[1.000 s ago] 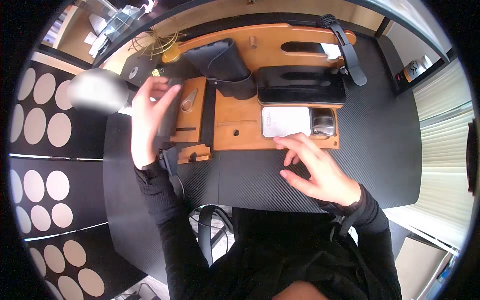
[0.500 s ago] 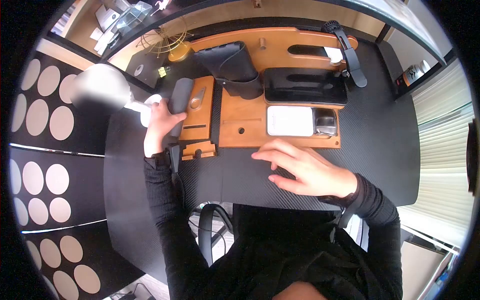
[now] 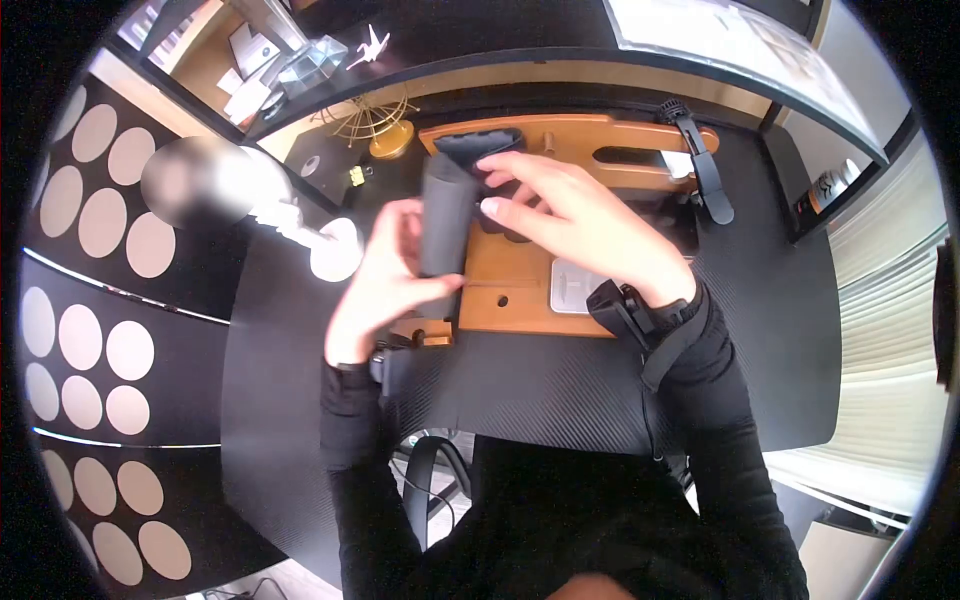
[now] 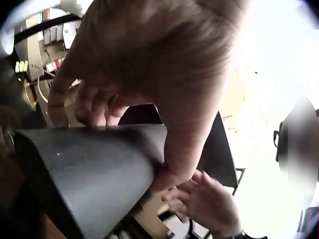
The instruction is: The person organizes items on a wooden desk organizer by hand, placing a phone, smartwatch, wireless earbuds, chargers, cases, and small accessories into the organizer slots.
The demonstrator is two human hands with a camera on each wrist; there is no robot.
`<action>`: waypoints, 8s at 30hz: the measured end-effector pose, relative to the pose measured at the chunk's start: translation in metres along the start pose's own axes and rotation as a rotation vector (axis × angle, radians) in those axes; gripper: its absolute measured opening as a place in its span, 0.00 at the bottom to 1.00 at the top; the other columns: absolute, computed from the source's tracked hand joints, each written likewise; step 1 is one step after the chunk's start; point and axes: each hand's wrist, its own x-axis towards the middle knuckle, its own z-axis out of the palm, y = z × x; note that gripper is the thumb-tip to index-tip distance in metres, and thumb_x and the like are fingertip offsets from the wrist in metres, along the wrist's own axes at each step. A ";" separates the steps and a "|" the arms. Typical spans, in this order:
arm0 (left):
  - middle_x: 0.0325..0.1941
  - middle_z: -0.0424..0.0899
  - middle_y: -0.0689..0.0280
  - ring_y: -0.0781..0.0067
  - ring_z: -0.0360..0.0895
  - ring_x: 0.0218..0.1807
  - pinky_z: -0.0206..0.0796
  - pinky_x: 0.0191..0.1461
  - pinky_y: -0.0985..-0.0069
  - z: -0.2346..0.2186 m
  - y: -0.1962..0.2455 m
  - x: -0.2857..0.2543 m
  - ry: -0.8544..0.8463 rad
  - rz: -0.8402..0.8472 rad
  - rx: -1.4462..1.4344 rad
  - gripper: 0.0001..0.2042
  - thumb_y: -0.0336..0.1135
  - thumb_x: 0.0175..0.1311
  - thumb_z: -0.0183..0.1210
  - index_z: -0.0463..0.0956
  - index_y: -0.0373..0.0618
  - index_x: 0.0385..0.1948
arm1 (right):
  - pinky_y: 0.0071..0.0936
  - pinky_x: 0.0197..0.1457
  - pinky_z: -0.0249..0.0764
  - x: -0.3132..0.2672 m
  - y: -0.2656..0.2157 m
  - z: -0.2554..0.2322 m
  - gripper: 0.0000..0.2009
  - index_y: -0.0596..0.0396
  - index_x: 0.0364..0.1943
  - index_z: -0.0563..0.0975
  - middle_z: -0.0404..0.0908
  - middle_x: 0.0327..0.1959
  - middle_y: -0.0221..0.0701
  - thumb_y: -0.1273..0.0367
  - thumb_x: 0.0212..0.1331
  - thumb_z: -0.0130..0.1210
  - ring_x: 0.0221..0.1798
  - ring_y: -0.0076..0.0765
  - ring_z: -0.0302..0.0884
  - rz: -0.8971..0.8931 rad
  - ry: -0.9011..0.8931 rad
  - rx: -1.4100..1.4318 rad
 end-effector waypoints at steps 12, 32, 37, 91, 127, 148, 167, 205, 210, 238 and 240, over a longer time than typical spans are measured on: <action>0.31 0.73 0.65 0.73 0.70 0.32 0.67 0.36 0.74 0.011 -0.024 0.024 0.152 0.156 0.455 0.22 0.34 0.49 0.74 0.76 0.41 0.45 | 0.44 0.43 0.78 -0.004 0.006 0.009 0.19 0.53 0.49 0.75 0.80 0.40 0.39 0.65 0.53 0.63 0.43 0.52 0.81 -0.095 0.247 -0.390; 0.41 0.81 0.58 0.68 0.81 0.38 0.73 0.44 0.72 -0.037 -0.092 0.021 0.025 -0.118 0.495 0.20 0.32 0.45 0.69 0.81 0.36 0.42 | 0.39 0.56 0.72 0.001 -0.001 0.018 0.18 0.55 0.42 0.79 0.72 0.49 0.35 0.76 0.41 0.67 0.55 0.46 0.71 -0.301 0.346 -0.426; 0.39 0.78 0.67 0.80 0.76 0.36 0.73 0.40 0.81 -0.045 -0.027 0.009 -0.203 -0.074 0.333 0.19 0.27 0.49 0.67 0.81 0.42 0.47 | 0.39 0.51 0.72 0.003 -0.007 0.014 0.17 0.53 0.40 0.79 0.73 0.47 0.34 0.75 0.42 0.66 0.53 0.44 0.71 -0.381 0.379 -0.453; 0.29 0.76 0.61 0.60 0.77 0.38 0.71 0.44 0.66 -0.028 -0.045 -0.049 -0.294 -0.046 0.658 0.18 0.16 0.42 0.65 0.76 0.41 0.39 | 0.40 0.39 0.78 -0.007 0.022 -0.036 0.14 0.60 0.29 0.85 0.83 0.24 0.43 0.61 0.56 0.62 0.30 0.48 0.84 0.291 0.227 -0.494; 0.70 0.61 0.42 0.42 0.59 0.72 0.55 0.74 0.56 -0.037 -0.089 -0.016 -0.126 -0.221 0.708 0.52 0.37 0.38 0.74 0.52 0.47 0.72 | 0.35 0.29 0.75 -0.066 -0.014 0.128 0.05 0.61 0.20 0.75 0.78 0.24 0.45 0.74 0.48 0.54 0.28 0.44 0.82 -0.258 -0.306 -0.291; 0.44 0.77 0.62 0.58 0.71 0.58 0.59 0.66 0.60 -0.032 -0.102 -0.020 -0.066 0.032 -0.629 0.13 0.32 0.57 0.68 0.75 0.45 0.40 | 0.36 0.28 0.76 -0.057 -0.055 0.053 0.04 0.60 0.20 0.79 0.80 0.24 0.43 0.75 0.47 0.56 0.29 0.44 0.84 -0.250 -0.281 -0.385; 0.55 0.83 0.62 0.67 0.76 0.60 0.63 0.69 0.66 0.026 -0.127 -0.002 -0.300 -0.027 -1.124 0.16 0.22 0.61 0.63 0.79 0.37 0.51 | 0.31 0.26 0.76 -0.063 -0.025 0.042 0.02 0.57 0.26 0.76 0.77 0.29 0.34 0.76 0.48 0.57 0.30 0.38 0.83 -0.145 -0.350 -0.659; 0.60 0.78 0.60 0.67 0.74 0.62 0.65 0.68 0.70 0.033 -0.114 0.000 -0.297 -0.078 -0.982 0.32 0.17 0.50 0.67 0.69 0.38 0.62 | 0.39 0.33 0.76 -0.058 0.010 0.057 0.04 0.55 0.29 0.78 0.79 0.26 0.37 0.72 0.49 0.57 0.30 0.44 0.81 -0.108 -0.067 -0.646; 0.67 0.72 0.63 0.66 0.66 0.69 0.57 0.73 0.68 0.031 -0.112 -0.003 -0.309 -0.016 -0.916 0.42 0.13 0.42 0.68 0.64 0.39 0.67 | 0.38 0.34 0.76 -0.057 0.009 0.055 0.04 0.55 0.30 0.78 0.78 0.26 0.37 0.72 0.50 0.56 0.31 0.44 0.81 -0.089 -0.098 -0.648; 0.70 0.69 0.62 0.64 0.64 0.72 0.55 0.75 0.68 0.031 -0.108 0.000 -0.350 -0.039 -0.926 0.41 0.16 0.47 0.66 0.60 0.40 0.69 | 0.36 0.43 0.80 -0.407 -0.044 0.022 0.11 0.55 0.39 0.82 0.84 0.34 0.36 0.64 0.63 0.54 0.38 0.44 0.83 1.359 -0.961 -0.214; 0.72 0.67 0.62 0.65 0.63 0.73 0.55 0.74 0.71 0.028 -0.110 0.000 -0.333 -0.053 -0.921 0.42 0.11 0.47 0.60 0.57 0.39 0.71 | 0.40 0.48 0.81 -0.558 -0.021 0.041 0.14 0.52 0.46 0.82 0.84 0.45 0.47 0.61 0.63 0.54 0.46 0.39 0.86 1.086 -0.929 -0.461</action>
